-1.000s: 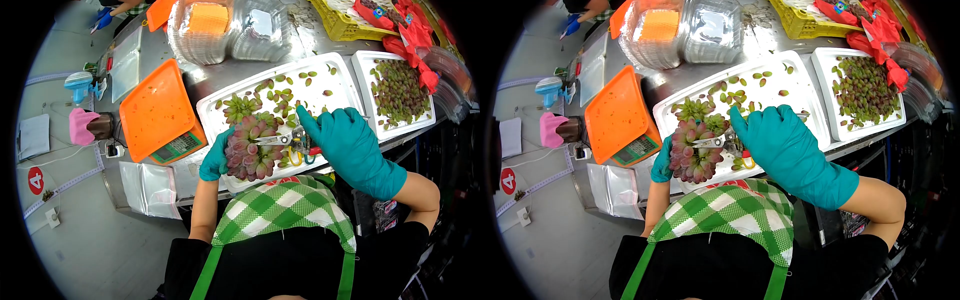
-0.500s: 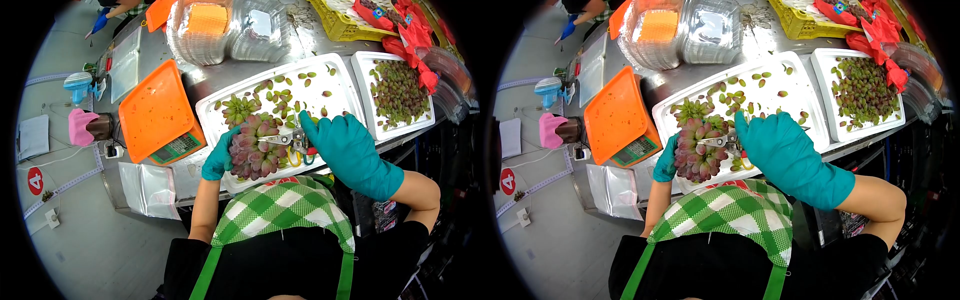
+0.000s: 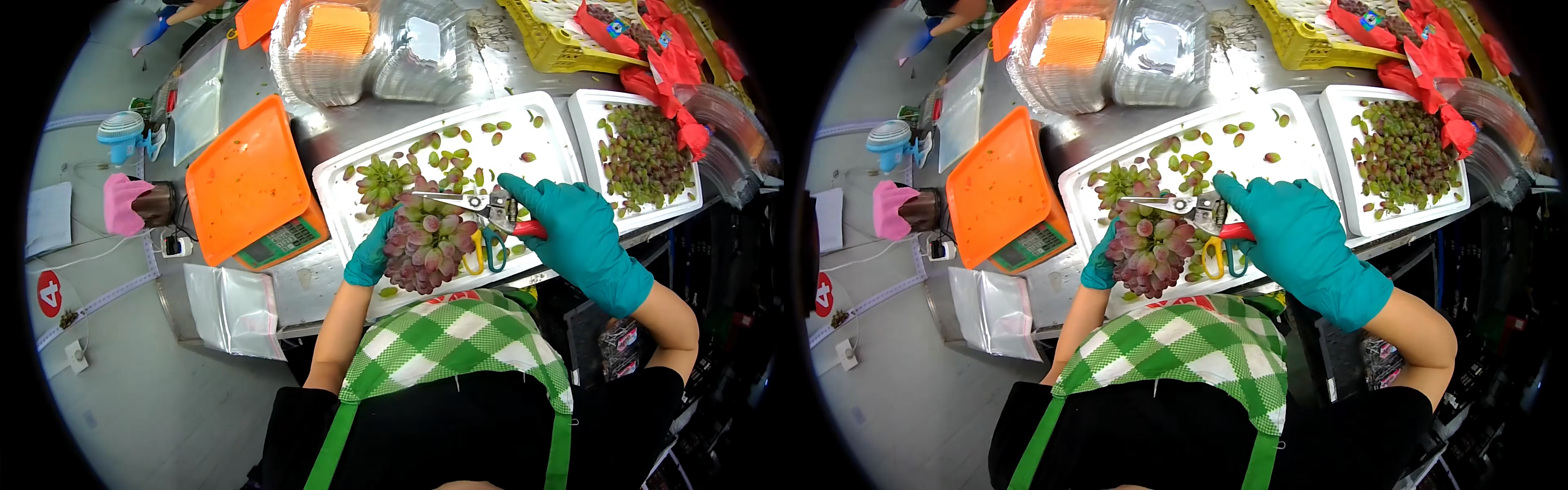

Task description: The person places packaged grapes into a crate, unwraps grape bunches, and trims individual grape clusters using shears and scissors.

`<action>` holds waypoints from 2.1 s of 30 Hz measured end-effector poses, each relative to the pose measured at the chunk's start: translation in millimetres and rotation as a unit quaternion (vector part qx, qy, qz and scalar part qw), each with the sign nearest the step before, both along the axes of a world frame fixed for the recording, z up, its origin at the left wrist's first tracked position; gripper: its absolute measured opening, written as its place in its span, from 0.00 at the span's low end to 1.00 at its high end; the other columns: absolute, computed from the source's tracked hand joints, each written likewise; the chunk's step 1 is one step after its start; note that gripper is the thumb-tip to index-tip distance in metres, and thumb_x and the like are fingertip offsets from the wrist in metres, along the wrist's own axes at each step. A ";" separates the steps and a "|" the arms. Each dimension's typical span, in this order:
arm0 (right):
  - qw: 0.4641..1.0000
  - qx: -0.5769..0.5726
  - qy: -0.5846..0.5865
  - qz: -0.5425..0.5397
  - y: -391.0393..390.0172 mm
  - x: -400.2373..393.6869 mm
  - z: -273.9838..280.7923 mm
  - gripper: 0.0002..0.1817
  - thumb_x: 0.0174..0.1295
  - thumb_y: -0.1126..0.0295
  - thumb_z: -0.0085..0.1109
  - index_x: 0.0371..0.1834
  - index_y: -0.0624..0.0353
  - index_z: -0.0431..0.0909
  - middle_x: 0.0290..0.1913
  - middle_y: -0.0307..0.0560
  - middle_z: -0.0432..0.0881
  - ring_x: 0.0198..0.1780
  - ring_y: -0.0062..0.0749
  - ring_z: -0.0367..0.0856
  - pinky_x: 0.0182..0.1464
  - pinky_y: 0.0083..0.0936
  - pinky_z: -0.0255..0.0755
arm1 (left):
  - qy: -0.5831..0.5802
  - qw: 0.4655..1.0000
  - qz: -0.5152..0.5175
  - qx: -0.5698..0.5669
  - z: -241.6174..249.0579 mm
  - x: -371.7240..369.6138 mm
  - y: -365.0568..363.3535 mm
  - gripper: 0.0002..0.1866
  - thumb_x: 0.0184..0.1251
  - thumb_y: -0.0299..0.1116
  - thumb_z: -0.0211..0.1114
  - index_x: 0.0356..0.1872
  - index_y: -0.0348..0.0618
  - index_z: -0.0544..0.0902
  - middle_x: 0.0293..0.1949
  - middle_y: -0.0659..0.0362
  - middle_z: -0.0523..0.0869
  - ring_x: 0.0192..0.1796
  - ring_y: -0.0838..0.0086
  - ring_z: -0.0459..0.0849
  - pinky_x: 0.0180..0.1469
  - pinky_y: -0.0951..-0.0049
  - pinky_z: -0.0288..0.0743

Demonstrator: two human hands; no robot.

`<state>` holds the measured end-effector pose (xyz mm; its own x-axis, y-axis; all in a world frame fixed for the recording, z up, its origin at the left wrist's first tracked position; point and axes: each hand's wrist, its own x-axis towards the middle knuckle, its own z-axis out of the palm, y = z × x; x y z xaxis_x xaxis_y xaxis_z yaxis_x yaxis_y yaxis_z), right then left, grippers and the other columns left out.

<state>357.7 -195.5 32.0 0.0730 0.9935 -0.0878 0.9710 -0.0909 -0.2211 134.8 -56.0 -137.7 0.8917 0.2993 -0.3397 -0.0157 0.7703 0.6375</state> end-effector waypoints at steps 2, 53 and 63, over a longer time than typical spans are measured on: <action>1.000 -0.006 0.019 0.006 -7.0 5.1 0.8 0.33 0.43 0.64 0.64 0.57 0.46 0.66 0.27 0.41 0.71 0.28 0.35 0.72 0.31 0.31 0.66 | 0.000 0.998 0.035 -0.048 -14.2 -2.5 1.1 0.23 0.67 0.35 0.44 0.62 0.41 0.58 0.59 0.53 0.66 0.59 0.67 0.69 0.59 0.68 0.65; 0.999 -0.028 -0.025 -0.015 -3.7 8.9 26.2 0.15 0.46 0.64 0.61 0.36 0.58 0.74 0.26 0.49 0.77 0.27 0.45 0.77 0.29 0.37 0.69 | -0.028 0.991 0.042 0.125 20.6 -4.0 -1.5 0.36 0.46 0.34 0.61 0.61 0.39 0.60 0.57 0.55 0.70 0.57 0.69 0.71 0.60 0.68 0.64; 0.994 -0.021 -0.087 0.056 6.4 -1.4 21.0 0.36 0.42 0.67 0.64 0.59 0.54 0.62 0.36 0.45 0.70 0.36 0.37 0.70 0.42 0.32 0.64 | 0.035 0.996 0.068 -0.038 41.1 -4.6 -2.2 0.31 0.57 0.40 0.55 0.61 0.40 0.59 0.58 0.55 0.69 0.57 0.68 0.71 0.60 0.67 0.65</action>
